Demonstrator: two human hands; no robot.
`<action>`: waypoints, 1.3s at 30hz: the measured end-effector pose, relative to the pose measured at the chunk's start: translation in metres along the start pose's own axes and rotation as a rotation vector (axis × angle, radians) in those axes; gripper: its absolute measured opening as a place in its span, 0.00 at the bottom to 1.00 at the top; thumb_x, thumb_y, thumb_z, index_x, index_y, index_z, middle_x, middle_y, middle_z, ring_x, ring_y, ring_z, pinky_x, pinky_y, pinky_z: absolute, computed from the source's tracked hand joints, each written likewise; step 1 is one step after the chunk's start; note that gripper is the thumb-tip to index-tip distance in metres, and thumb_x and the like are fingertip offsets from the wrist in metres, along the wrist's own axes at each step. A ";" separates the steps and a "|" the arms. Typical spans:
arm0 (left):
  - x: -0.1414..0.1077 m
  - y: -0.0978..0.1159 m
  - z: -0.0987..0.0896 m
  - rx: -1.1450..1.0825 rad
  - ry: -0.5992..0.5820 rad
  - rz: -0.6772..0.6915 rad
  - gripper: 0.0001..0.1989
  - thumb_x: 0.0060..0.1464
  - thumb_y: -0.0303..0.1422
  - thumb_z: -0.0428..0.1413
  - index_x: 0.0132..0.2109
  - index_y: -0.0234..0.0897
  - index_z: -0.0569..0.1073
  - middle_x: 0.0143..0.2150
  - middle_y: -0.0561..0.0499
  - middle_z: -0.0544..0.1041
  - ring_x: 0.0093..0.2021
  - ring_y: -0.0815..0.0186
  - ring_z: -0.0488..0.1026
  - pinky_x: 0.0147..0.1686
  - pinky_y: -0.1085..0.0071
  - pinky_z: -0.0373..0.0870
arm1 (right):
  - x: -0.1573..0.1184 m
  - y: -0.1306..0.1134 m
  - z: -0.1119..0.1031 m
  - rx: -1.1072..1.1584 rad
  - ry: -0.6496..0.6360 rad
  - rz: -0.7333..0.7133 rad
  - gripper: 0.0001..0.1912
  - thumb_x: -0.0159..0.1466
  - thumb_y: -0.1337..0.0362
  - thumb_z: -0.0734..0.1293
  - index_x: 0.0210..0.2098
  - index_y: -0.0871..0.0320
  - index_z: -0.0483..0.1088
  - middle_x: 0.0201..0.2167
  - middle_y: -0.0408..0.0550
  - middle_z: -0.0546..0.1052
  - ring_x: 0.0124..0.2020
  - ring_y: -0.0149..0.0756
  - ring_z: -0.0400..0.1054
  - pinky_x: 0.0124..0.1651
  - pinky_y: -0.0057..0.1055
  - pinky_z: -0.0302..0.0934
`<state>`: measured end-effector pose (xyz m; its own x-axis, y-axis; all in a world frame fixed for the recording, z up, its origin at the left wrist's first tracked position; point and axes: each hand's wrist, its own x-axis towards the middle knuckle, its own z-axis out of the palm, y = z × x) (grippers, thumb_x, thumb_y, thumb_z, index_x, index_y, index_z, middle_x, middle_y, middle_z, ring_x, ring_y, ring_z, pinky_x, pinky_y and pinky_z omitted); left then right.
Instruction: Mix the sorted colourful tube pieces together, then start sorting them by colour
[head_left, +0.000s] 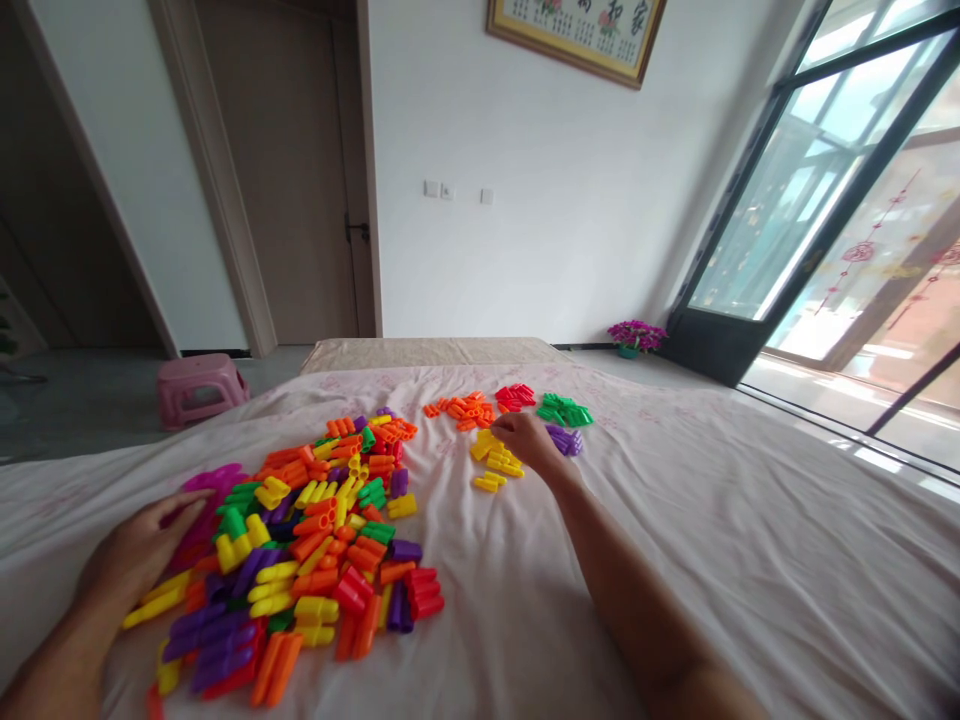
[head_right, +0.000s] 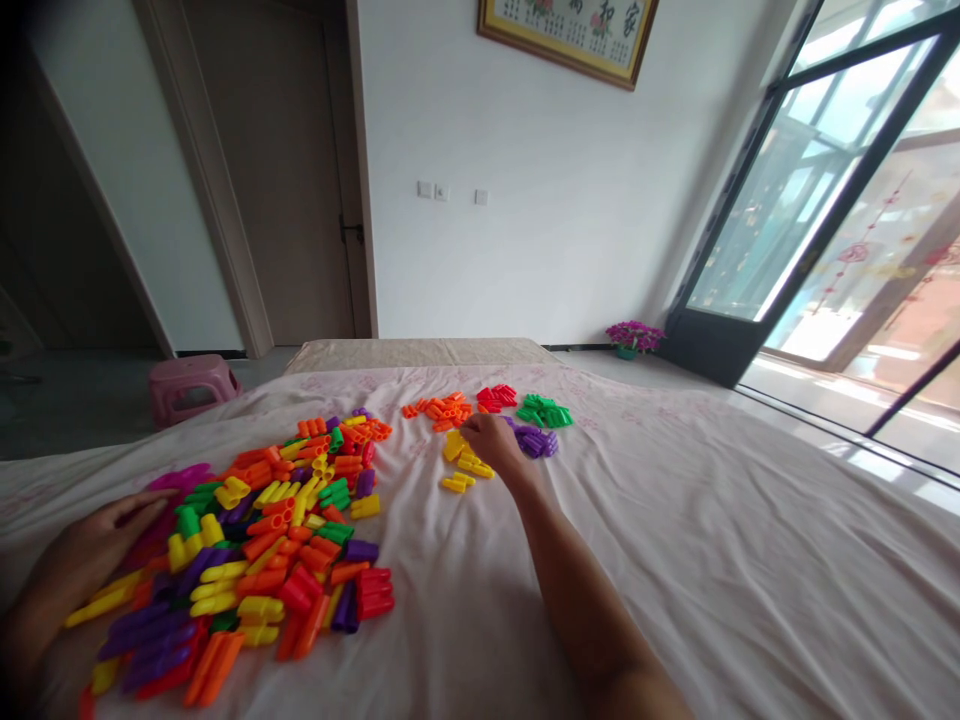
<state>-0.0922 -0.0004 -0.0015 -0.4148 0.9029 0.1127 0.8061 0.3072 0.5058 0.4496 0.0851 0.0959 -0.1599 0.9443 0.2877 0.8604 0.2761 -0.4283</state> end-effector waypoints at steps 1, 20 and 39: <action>-0.001 0.002 -0.001 -0.006 -0.020 -0.025 0.30 0.58 0.53 0.42 0.52 0.39 0.76 0.52 0.42 0.78 0.47 0.54 0.77 0.43 0.65 0.70 | 0.001 0.006 -0.003 -0.049 0.005 0.040 0.12 0.62 0.64 0.62 0.32 0.60 0.77 0.26 0.45 0.77 0.28 0.31 0.67 0.29 0.25 0.49; -0.006 0.009 -0.005 -0.070 -0.076 -0.097 0.29 0.58 0.53 0.42 0.54 0.41 0.73 0.55 0.43 0.76 0.50 0.53 0.74 0.46 0.65 0.67 | -0.051 -0.093 0.080 -0.051 -0.226 -0.302 0.15 0.67 0.53 0.62 0.41 0.53 0.76 0.40 0.48 0.75 0.41 0.35 0.69 0.38 0.27 0.56; -0.004 0.002 0.000 -0.086 -0.048 -0.064 0.30 0.57 0.54 0.43 0.54 0.41 0.75 0.54 0.42 0.77 0.49 0.51 0.74 0.46 0.63 0.68 | -0.012 -0.033 0.006 -0.066 -0.122 -0.049 0.07 0.59 0.61 0.70 0.35 0.57 0.75 0.31 0.44 0.77 0.31 0.31 0.68 0.31 0.26 0.50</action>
<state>-0.0894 -0.0033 -0.0008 -0.4418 0.8963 0.0372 0.7383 0.3397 0.5827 0.4202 0.0653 0.1014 -0.2565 0.9460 0.1985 0.8795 0.3136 -0.3581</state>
